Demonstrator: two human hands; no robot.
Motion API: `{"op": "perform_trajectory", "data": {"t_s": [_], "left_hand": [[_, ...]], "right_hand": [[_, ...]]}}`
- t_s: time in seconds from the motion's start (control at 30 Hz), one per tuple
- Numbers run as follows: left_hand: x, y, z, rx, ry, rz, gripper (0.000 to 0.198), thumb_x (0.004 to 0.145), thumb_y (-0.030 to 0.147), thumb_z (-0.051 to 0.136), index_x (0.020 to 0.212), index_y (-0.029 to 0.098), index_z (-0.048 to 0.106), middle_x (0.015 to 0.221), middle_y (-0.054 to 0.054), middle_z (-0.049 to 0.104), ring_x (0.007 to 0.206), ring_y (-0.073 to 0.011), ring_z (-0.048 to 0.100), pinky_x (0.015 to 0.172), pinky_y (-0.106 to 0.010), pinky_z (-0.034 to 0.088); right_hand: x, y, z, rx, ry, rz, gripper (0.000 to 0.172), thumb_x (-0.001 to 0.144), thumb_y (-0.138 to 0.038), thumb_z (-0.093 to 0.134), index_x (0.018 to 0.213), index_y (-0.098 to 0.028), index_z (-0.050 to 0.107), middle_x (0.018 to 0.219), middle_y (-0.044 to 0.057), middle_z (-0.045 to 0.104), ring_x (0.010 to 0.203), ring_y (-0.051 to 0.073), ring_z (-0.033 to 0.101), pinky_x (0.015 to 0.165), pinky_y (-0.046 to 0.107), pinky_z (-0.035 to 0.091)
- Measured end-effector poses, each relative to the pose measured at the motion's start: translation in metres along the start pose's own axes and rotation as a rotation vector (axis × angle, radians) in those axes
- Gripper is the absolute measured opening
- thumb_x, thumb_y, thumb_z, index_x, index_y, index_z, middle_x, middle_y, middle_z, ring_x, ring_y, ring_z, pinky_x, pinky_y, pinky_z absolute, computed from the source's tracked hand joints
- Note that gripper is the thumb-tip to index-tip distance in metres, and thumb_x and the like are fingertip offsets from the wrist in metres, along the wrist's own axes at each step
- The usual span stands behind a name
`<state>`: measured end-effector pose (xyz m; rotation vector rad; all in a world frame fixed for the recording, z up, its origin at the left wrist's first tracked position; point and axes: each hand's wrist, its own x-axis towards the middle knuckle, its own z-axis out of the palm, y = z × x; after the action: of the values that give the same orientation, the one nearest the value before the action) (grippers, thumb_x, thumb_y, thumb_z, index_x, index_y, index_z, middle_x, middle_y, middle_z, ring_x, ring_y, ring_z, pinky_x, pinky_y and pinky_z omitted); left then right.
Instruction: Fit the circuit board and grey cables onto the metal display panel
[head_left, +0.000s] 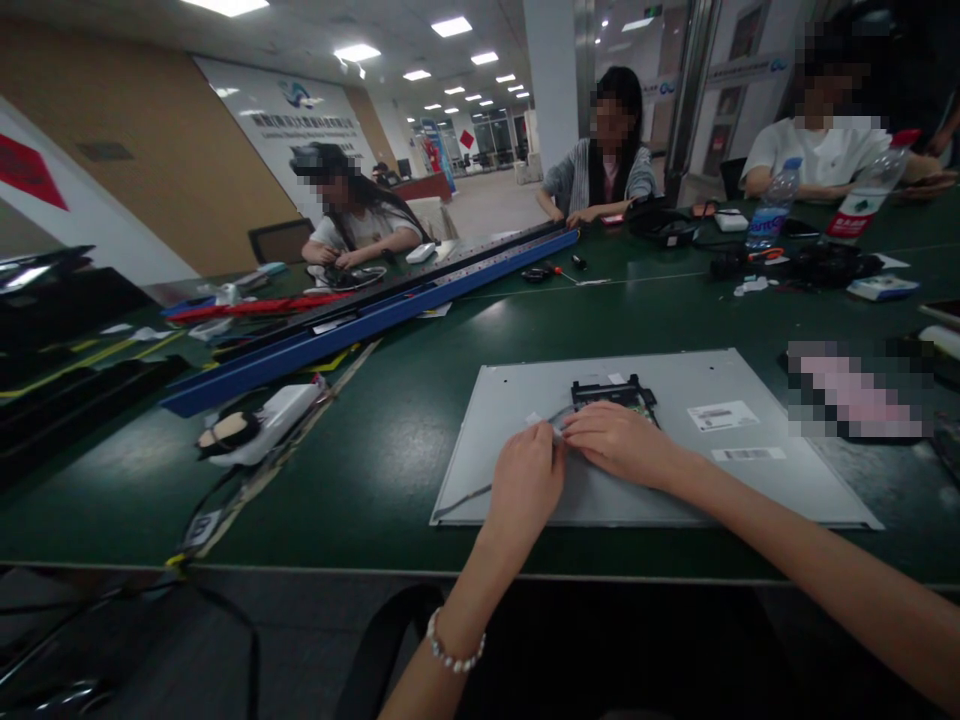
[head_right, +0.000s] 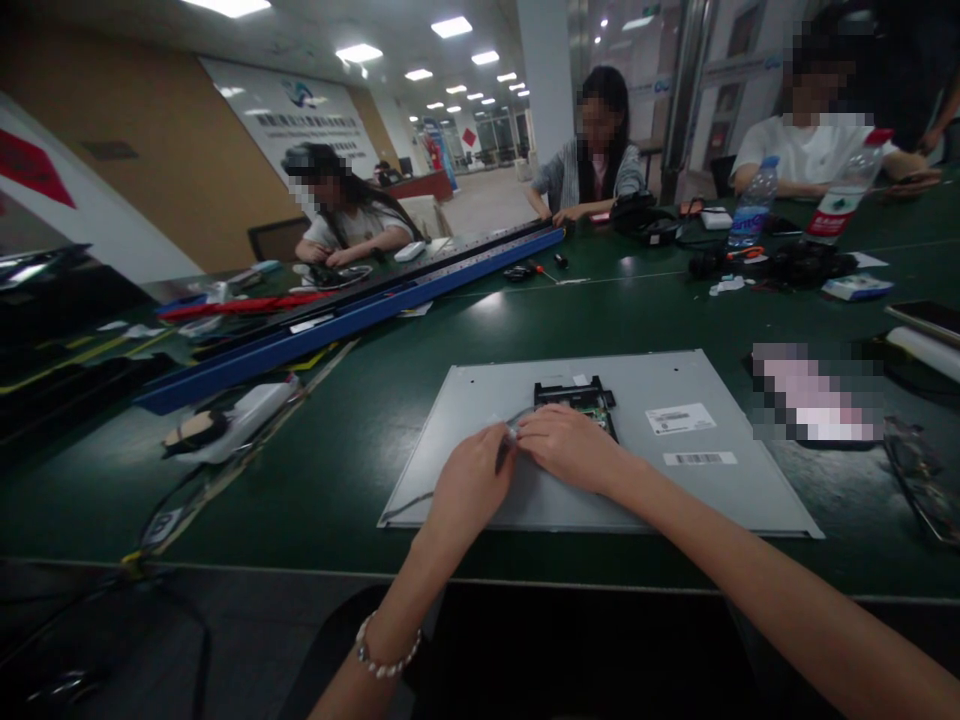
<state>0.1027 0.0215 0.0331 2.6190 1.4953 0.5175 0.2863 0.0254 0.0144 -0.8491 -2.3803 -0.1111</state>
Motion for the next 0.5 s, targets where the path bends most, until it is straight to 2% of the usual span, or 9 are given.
{"op": "perform_trajectory", "data": {"t_s": [0.2, 0.33, 0.5], "left_hand": [[0.002, 0.002, 0.005, 0.130, 0.002, -0.017, 0.010, 0.090, 0.017, 0.050, 0.088, 0.024, 0.058, 0.088, -0.013, 0.068, 0.083, -0.0271, 0.067, 0.069, -0.038, 0.044], [0.001, 0.009, 0.000, 0.234, -0.035, -0.041, 0.007, 0.092, 0.018, 0.050, 0.093, 0.021, 0.057, 0.094, -0.010, 0.067, 0.092, -0.0260, 0.064, 0.078, -0.038, 0.044], [-0.001, 0.008, -0.001, 0.214, -0.070, -0.084, 0.006, 0.092, 0.020, 0.051, 0.097, 0.021, 0.054, 0.104, -0.007, 0.065, 0.101, -0.0236, 0.060, 0.085, -0.035, 0.042]], "right_hand": [[-0.001, -0.001, 0.002, 0.049, -0.098, 0.015, 0.022, 0.088, -0.008, 0.055, 0.092, -0.018, 0.075, 0.102, 0.008, 0.075, 0.101, 0.021, 0.067, 0.095, 0.043, 0.050], [-0.002, -0.005, -0.003, 0.092, -0.156, 0.054, 0.024, 0.090, -0.010, 0.053, 0.095, -0.018, 0.074, 0.103, 0.008, 0.074, 0.104, 0.020, 0.066, 0.100, 0.043, 0.046], [-0.003, -0.011, -0.011, 0.124, -0.186, 0.050, 0.025, 0.092, -0.012, 0.050, 0.095, -0.017, 0.074, 0.105, 0.010, 0.074, 0.108, 0.022, 0.064, 0.103, 0.046, 0.044]]}}
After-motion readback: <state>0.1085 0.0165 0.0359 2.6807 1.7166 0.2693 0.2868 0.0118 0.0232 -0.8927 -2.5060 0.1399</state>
